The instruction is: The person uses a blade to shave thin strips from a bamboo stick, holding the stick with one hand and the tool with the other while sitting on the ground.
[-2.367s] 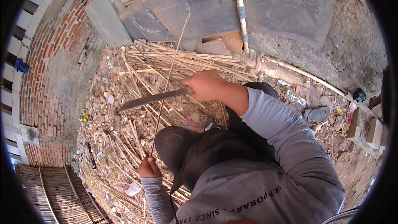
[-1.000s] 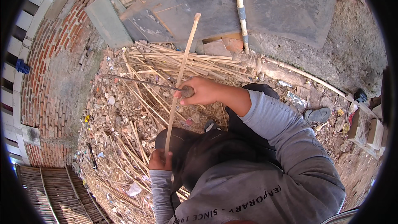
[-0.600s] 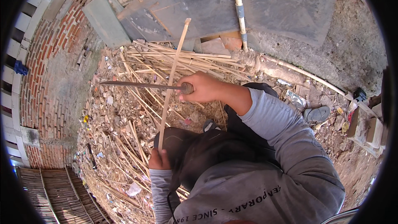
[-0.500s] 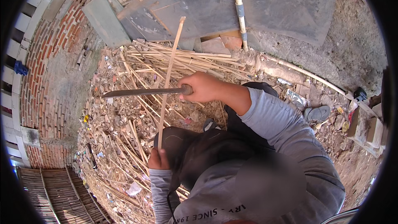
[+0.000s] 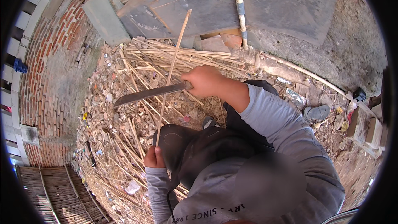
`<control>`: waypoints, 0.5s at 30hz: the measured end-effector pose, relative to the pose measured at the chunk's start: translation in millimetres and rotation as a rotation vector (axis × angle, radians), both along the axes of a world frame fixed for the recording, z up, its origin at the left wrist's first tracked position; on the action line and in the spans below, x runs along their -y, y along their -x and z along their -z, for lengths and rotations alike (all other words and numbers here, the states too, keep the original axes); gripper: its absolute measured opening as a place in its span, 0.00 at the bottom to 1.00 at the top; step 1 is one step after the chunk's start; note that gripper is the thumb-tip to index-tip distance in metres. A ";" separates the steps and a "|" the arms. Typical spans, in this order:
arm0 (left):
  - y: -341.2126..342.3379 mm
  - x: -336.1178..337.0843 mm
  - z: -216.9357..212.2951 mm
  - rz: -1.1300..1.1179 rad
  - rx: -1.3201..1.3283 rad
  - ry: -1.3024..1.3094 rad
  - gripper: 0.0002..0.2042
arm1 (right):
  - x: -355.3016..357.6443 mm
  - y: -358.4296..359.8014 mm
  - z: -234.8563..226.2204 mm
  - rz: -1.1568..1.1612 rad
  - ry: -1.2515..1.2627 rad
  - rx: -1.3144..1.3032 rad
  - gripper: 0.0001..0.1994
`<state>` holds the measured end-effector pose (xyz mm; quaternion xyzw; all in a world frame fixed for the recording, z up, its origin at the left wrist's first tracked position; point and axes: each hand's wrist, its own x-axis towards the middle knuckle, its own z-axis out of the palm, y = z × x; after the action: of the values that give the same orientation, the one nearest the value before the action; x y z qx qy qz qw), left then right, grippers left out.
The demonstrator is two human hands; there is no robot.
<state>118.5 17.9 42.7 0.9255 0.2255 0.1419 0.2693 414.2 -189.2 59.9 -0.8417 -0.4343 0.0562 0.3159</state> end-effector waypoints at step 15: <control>-13.8 4.4 -1.7 0.057 0.031 -0.052 0.24 | -6.5 6.7 6.6 -0.065 0.009 0.086 0.13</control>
<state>132.4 13.5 44.4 0.9360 0.1908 0.1542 0.2524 407.5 -182.7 53.2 -0.8301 -0.4745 0.0323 0.2910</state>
